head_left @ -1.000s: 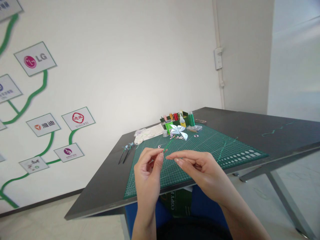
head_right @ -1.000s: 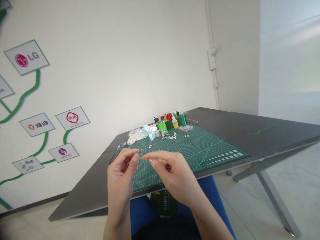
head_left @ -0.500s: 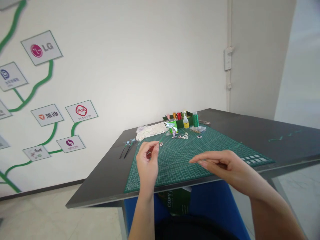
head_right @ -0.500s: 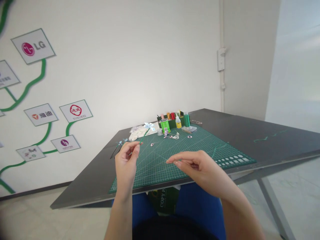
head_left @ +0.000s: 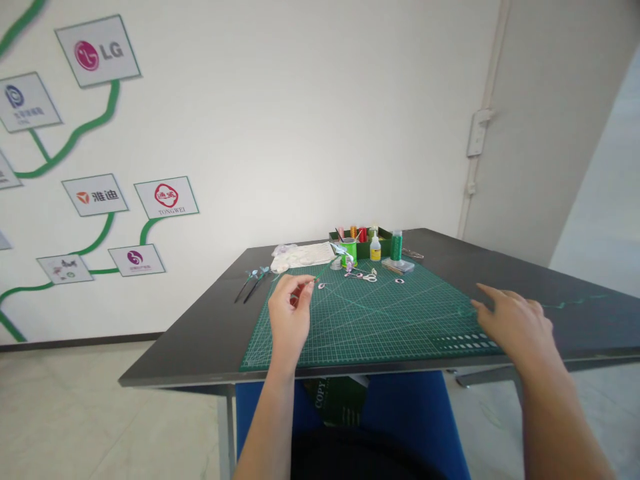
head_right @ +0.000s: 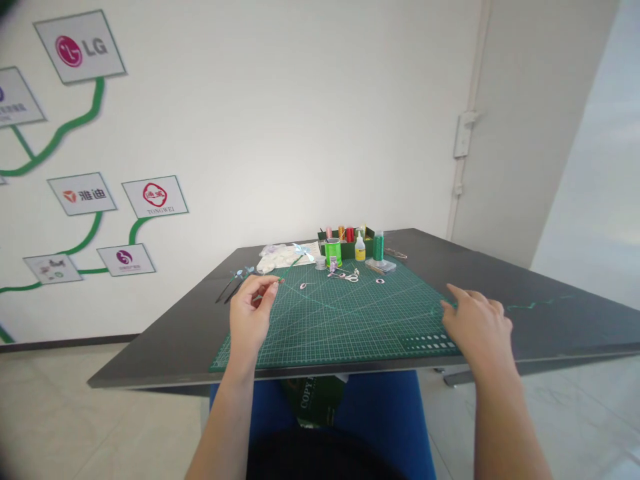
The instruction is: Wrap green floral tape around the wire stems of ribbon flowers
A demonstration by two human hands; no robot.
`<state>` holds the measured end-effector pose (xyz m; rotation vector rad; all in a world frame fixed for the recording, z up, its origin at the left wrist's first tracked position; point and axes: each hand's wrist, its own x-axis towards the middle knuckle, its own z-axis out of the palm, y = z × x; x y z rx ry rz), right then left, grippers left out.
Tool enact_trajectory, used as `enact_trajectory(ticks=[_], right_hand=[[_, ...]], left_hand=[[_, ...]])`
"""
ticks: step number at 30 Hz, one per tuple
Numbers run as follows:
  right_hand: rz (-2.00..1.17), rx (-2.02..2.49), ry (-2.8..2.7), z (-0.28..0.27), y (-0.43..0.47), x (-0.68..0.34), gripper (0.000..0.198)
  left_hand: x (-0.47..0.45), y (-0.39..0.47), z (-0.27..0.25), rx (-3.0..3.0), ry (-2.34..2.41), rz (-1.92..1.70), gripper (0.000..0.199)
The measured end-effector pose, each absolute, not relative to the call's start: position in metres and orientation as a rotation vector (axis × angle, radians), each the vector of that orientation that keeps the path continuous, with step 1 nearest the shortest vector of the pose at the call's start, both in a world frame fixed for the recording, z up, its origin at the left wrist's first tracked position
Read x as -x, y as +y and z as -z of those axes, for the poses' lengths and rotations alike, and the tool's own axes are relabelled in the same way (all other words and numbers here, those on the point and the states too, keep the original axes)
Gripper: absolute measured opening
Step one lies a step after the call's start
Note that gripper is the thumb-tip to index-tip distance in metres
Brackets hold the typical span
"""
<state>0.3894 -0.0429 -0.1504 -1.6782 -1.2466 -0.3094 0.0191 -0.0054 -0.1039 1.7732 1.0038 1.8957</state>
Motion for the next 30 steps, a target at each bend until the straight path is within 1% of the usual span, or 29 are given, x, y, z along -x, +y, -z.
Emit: enact_trajectory(ticks=[3,4,7,10,11,13,15,17,19,30], right_hand=[[0.369,1.626,-1.259,0.141,-0.057,-0.341,0.034],[0.301,1.553,-1.282,0.137,-0.06,-0.319,0.035],[-0.076,1.313,-1.373,0.122,-0.067,-0.254,0.039],[-0.582,1.094,-1.441,0.109,-0.069,-0.205,0.052],[-0.7,1.028,-1.44,0.106,-0.069,-0.194,0.058],[-0.808,0.941,-1.414,0.104,-0.07,-0.181,0.064],[-0.802,0.91,-1.394,0.104,-0.073,-0.175,0.059],[-0.744,0.893,-1.399,0.105,-0.077,-0.175,0.049],[-0.691,0.883,-1.421,0.106,-0.082,-0.176,0.042],[-0.559,0.893,-1.474,0.106,-0.094,-0.182,0.039]], left_hand=[[-0.032,-0.016,0.103,-1.841,0.957,-1.824,0.017],[-0.035,-0.019,0.103,-1.861,0.937,-1.799,0.017],[-0.039,-0.03,0.1,-1.896,0.878,-1.738,0.018],[-0.036,-0.039,0.097,-1.901,0.843,-1.737,0.017],[-0.035,-0.041,0.095,-1.895,0.836,-1.748,0.016],[-0.032,-0.045,0.093,-1.878,0.831,-1.773,0.014],[-0.031,-0.048,0.092,-1.866,0.829,-1.788,0.014],[-0.031,-0.05,0.092,-1.859,0.817,-1.789,0.014],[-0.032,-0.051,0.092,-1.846,0.797,-1.779,0.013],[-0.035,-0.056,0.09,-1.844,0.751,-1.742,0.013]])
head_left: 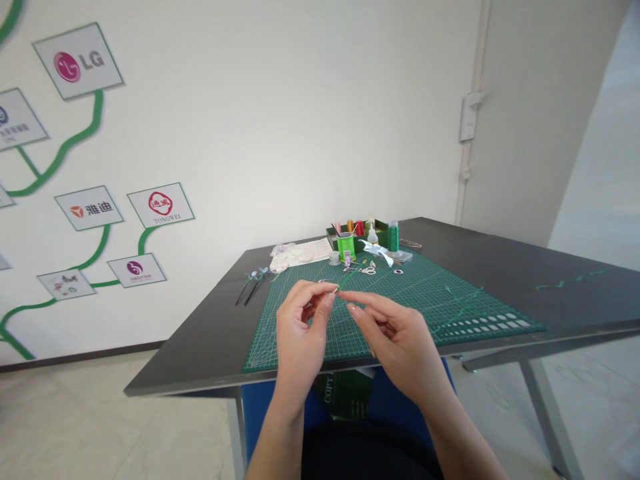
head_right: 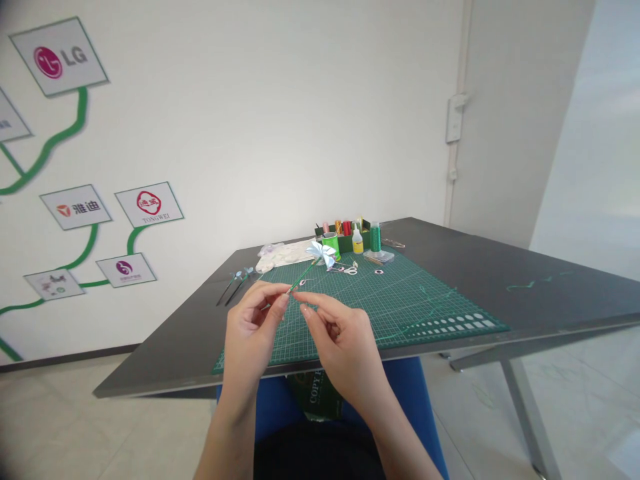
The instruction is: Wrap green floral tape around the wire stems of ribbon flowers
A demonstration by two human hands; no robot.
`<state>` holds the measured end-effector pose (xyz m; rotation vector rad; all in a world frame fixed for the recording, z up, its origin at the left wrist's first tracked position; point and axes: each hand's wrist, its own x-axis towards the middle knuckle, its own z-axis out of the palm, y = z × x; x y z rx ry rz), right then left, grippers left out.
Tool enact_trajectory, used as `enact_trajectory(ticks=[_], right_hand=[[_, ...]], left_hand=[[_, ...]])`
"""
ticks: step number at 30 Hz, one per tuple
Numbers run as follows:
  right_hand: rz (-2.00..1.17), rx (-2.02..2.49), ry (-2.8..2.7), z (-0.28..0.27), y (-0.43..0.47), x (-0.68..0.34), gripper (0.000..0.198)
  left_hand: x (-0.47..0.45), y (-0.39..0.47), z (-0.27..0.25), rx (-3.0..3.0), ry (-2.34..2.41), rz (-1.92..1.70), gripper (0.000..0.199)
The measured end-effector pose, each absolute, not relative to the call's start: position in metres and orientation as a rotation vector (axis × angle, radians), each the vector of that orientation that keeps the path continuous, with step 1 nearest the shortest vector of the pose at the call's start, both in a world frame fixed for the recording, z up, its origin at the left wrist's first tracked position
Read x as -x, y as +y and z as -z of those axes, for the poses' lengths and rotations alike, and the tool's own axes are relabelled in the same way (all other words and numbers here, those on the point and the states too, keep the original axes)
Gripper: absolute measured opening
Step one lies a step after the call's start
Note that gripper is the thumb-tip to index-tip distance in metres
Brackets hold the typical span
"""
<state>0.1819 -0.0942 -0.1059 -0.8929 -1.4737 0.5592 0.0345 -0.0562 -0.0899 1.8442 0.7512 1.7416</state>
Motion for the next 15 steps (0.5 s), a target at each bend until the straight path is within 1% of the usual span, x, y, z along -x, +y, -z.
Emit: enact_trajectory(ticks=[15], right_hand=[[-0.502,0.952,-1.517,0.0963,-0.1049,-0.1852,0.039]], left_hand=[[-0.0364,-0.0623,0.0858,-1.868,0.793,-1.733,0.014]])
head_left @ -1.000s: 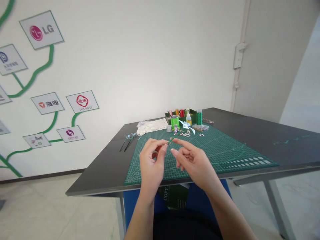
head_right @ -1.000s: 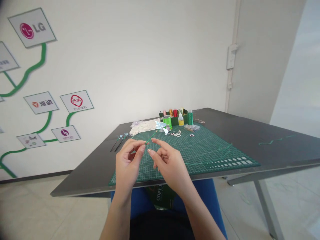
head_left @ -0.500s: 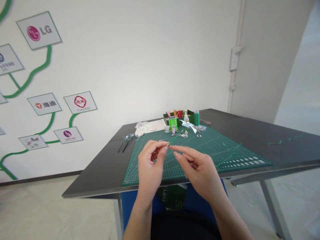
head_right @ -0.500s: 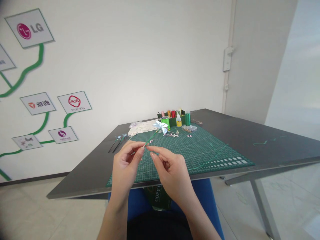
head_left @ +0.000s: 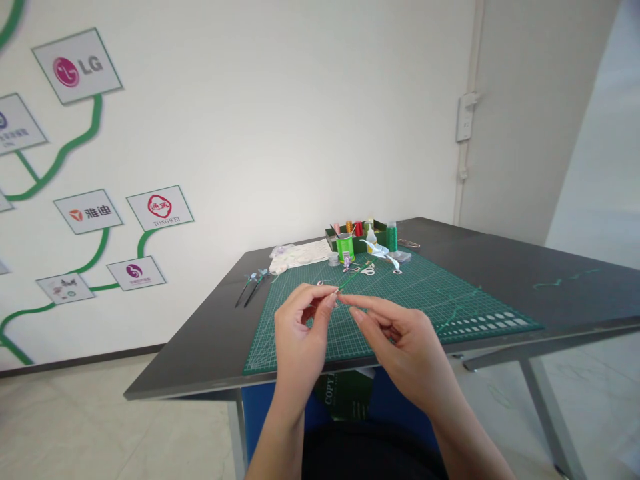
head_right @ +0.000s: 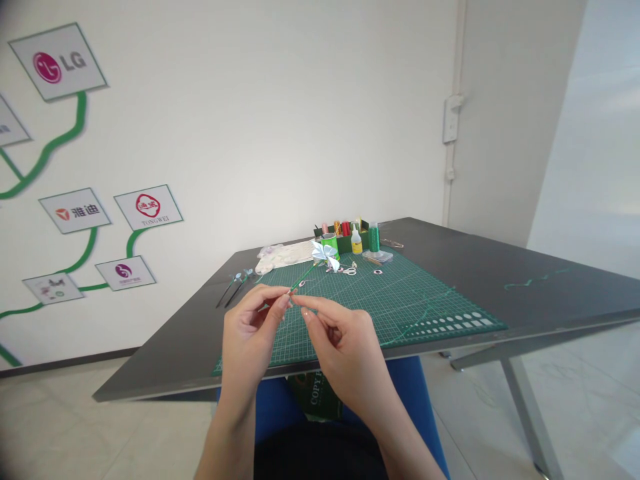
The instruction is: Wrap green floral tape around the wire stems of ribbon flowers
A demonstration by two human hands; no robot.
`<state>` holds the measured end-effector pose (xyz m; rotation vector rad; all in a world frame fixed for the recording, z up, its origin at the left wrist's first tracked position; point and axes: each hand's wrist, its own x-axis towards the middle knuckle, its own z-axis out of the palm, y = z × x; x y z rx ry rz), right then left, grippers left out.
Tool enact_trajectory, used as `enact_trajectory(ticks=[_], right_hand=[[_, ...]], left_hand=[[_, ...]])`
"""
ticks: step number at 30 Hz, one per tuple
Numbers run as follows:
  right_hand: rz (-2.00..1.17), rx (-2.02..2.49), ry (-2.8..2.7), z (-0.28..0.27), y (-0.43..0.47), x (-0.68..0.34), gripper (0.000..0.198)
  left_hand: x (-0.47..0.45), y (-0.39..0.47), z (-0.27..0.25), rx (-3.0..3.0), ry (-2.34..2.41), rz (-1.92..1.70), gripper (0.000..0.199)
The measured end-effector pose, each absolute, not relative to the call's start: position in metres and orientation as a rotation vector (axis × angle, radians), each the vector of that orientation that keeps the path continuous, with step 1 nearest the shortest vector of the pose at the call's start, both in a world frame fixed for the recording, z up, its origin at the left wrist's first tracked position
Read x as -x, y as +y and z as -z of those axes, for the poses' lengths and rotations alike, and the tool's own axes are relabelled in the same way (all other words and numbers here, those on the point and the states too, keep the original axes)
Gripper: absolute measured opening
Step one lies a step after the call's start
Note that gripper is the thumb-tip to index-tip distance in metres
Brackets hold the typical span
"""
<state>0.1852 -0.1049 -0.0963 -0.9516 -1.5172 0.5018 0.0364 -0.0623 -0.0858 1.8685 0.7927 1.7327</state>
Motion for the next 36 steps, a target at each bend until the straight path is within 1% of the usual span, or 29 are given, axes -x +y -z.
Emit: enact_trajectory(ticks=[8,15,26,36], right_hand=[[-0.462,0.956,-1.507,0.094,-0.107,-0.186,0.04],[-0.383,0.972,-1.531,0.091,-0.114,-0.188,0.039],[-0.261,1.041,-1.59,0.087,-0.119,-0.188,0.038],[-0.254,1.041,-1.563,0.088,-0.123,-0.19,0.038]], left_hand=[[-0.035,-0.06,0.083,-1.751,0.694,-1.612,0.012],[-0.035,-0.058,0.084,-1.786,0.7,-1.669,0.01],[-0.035,-0.059,0.083,-1.815,0.727,-1.666,0.008],[-0.035,-0.061,0.084,-1.829,0.724,-1.641,0.007]])
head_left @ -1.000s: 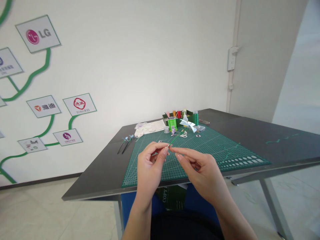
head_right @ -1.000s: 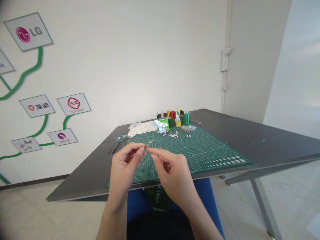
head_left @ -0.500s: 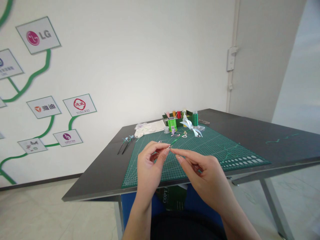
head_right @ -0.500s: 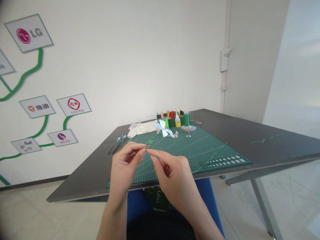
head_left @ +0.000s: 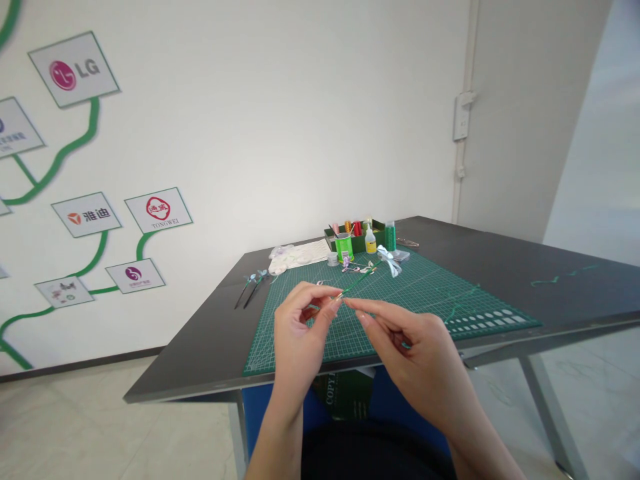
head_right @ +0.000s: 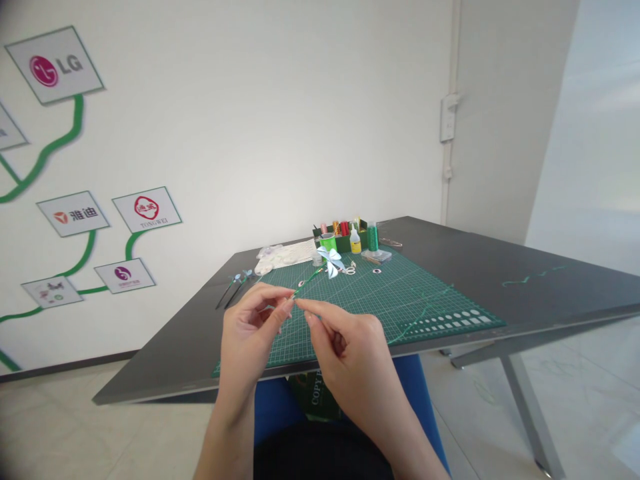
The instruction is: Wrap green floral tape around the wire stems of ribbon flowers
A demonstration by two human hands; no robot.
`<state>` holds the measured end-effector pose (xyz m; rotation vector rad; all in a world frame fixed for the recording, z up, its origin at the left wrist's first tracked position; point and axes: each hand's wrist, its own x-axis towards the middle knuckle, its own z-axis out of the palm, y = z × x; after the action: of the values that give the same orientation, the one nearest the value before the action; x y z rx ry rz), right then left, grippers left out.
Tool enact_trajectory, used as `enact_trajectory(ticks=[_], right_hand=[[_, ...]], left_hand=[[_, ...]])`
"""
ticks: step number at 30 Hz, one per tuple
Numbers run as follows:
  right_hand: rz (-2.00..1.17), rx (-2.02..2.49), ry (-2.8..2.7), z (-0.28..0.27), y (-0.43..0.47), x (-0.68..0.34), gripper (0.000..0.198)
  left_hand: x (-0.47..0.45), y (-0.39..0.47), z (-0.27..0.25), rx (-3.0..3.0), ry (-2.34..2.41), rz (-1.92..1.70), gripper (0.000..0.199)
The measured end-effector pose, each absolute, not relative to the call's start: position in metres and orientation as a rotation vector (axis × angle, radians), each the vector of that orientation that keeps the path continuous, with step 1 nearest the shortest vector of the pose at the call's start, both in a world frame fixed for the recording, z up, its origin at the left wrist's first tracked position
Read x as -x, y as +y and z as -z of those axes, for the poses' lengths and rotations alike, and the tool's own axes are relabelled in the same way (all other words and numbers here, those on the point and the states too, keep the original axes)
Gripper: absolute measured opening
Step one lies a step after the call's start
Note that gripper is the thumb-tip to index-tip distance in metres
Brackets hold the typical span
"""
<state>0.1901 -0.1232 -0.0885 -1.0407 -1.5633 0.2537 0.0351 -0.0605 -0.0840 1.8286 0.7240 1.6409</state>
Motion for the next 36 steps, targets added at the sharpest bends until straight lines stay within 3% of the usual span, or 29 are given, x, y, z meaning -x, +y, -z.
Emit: enact_trajectory(ticks=[18,27,36], right_hand=[[-0.312,1.043,-1.536,0.089,-0.124,-0.192,0.036],[-0.633,0.971,-1.507,0.085,-0.131,-0.208,0.031],[-0.933,0.881,-1.755,0.016,-0.13,-0.254,0.036]], left_hand=[[-0.035,-0.061,0.084,-1.94,0.725,-1.646,0.009],[-0.032,-0.064,0.081,-2.136,0.794,-1.691,0.016],[-0.023,-0.064,0.077,-2.326,0.756,-1.557,0.02]])
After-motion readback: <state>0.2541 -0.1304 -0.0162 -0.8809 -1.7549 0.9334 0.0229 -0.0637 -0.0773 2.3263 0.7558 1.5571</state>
